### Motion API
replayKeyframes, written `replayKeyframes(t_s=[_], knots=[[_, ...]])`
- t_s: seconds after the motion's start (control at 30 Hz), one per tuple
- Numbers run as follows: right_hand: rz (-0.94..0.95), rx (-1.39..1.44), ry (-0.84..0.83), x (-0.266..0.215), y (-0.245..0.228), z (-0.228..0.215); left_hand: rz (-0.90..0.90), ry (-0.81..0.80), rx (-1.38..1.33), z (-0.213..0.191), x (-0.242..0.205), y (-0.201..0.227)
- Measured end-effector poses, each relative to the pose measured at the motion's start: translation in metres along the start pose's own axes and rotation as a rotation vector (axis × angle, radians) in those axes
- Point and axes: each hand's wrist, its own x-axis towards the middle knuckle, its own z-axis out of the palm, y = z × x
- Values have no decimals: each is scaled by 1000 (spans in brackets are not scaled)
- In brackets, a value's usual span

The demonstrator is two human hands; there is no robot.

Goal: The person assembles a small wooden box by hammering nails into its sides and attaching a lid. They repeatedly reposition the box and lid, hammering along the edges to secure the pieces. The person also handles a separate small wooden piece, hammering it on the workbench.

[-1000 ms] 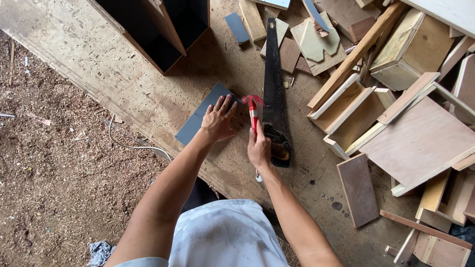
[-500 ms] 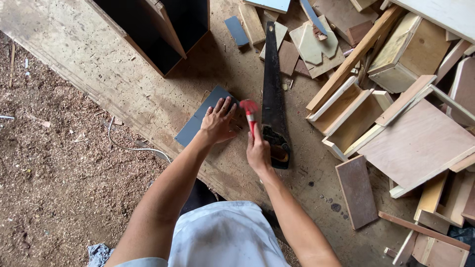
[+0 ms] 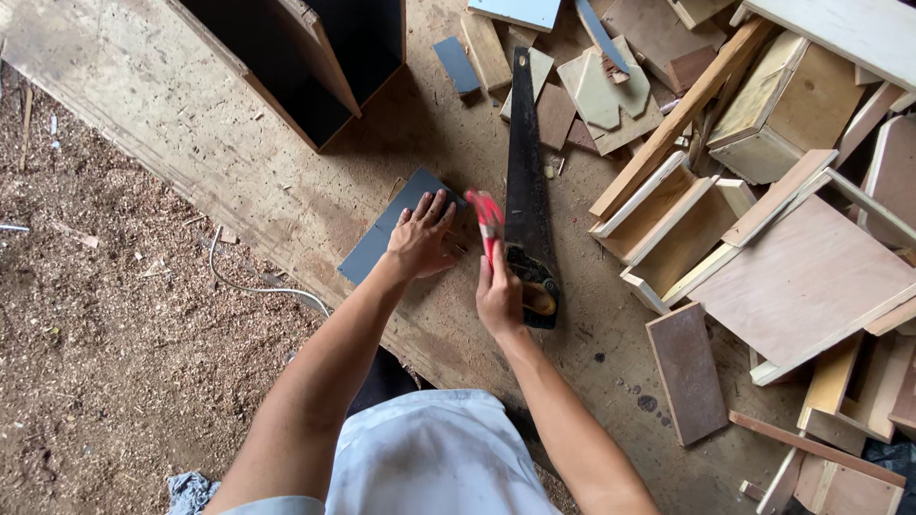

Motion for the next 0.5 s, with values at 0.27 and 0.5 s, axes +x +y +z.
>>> replayKeyframes(t_s=[0.27,0.5], knots=[[49,-5,-18,1,-5,-9,48,98,-41,7,3,-4],[223,74,-40,-9,8,-21,-189,374,-398,5,-32,-26]])
